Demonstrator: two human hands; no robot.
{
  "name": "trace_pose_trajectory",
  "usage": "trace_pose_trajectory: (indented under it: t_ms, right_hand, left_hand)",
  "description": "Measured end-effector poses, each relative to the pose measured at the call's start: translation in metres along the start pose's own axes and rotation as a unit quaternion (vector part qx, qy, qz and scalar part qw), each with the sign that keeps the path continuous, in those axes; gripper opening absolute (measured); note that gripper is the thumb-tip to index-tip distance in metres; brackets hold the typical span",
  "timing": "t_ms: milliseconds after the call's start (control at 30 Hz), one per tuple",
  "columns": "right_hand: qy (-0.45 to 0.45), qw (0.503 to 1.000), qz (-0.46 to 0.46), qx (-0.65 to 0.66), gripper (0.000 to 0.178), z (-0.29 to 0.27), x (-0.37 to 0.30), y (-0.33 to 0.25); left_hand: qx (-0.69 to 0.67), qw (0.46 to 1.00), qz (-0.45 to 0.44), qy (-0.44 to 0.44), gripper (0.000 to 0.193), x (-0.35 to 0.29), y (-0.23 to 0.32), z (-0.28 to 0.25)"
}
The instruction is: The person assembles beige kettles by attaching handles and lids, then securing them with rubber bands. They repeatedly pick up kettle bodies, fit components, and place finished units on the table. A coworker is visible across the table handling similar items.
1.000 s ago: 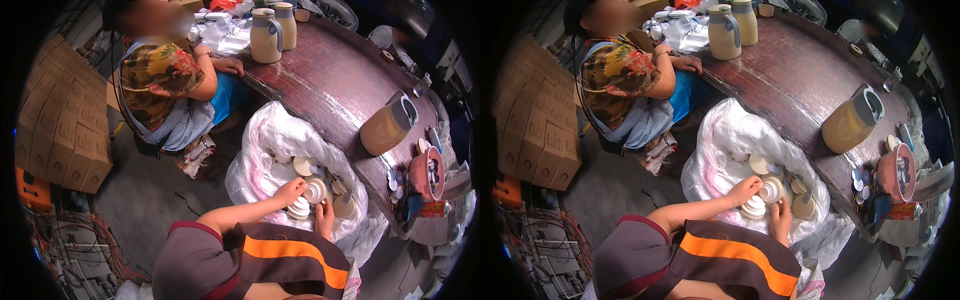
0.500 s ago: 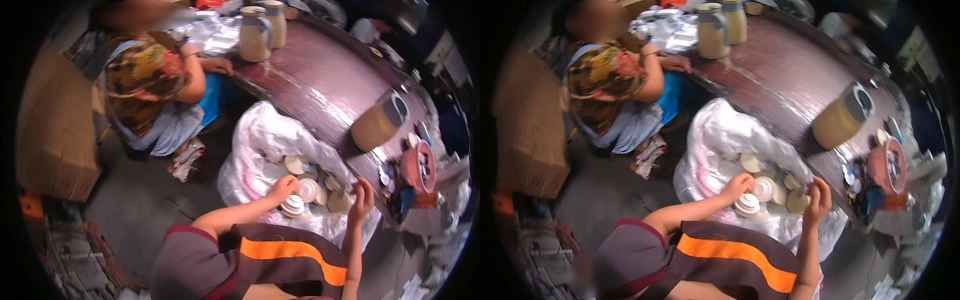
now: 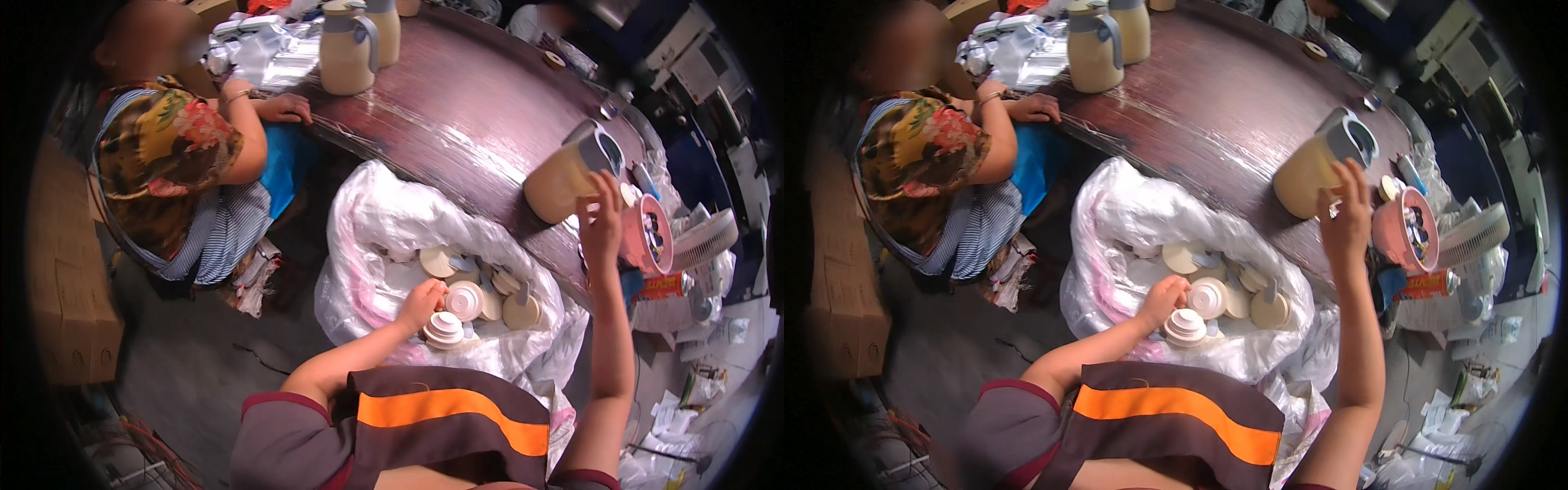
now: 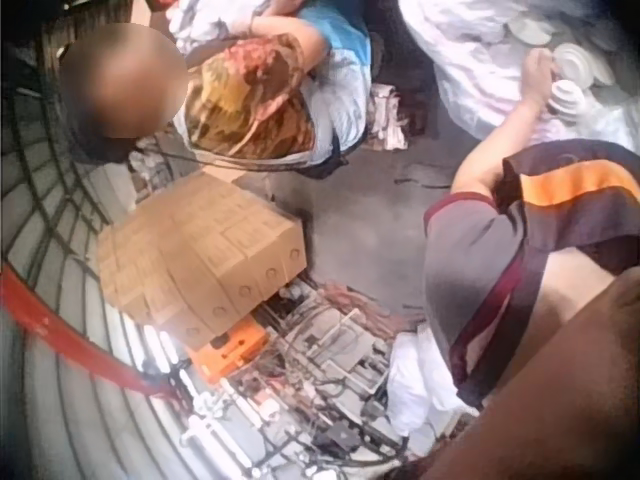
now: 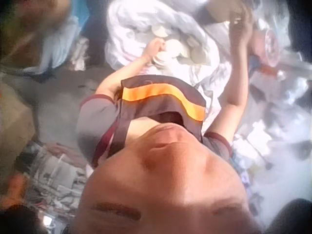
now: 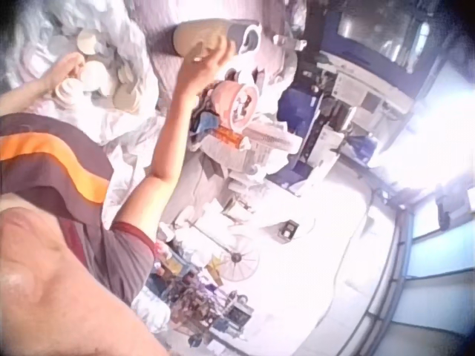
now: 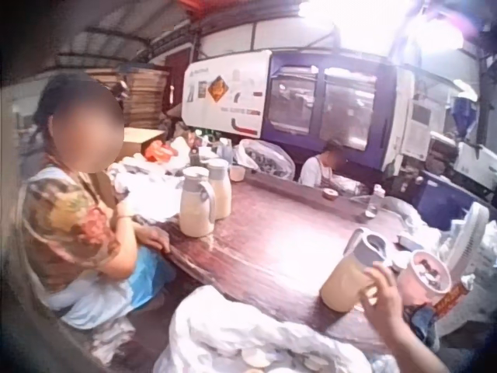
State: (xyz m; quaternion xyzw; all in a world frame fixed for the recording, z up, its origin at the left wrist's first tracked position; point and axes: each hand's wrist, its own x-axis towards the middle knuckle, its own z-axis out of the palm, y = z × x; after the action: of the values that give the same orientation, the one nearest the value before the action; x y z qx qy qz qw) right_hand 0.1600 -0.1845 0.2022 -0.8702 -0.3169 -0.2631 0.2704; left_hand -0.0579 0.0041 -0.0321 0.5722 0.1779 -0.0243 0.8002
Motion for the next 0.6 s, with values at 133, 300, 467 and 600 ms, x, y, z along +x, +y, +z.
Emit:
trace_pose_trajectory:
  t_ms: [133, 300, 467, 600]
  right_hand:
    - [-0.041, 0.983, 0.047, -0.175, 0.065, -0.001, 0.032, 0.060]
    - [-0.073, 0.975, 0.112, -0.175, 0.055, -0.013, 0.040, 0.041]
    - [-0.101, 0.978, 0.131, -0.125, 0.039, -0.030, 0.006, -0.002]
    - [-0.026, 0.987, 0.129, -0.093, 0.033, -0.039, -0.026, 0.019]
  left_hand:
    - [0.028, 0.999, -0.014, -0.016, 0.028, 0.002, 0.005, 0.004]
    - [0.046, 0.999, 0.012, -0.014, 0.029, 0.007, -0.002, -0.002]
    - [0.071, 0.997, 0.001, -0.005, 0.031, 0.005, 0.003, -0.005]
    - [0.041, 0.999, -0.019, -0.012, 0.029, 0.006, 0.005, 0.005]
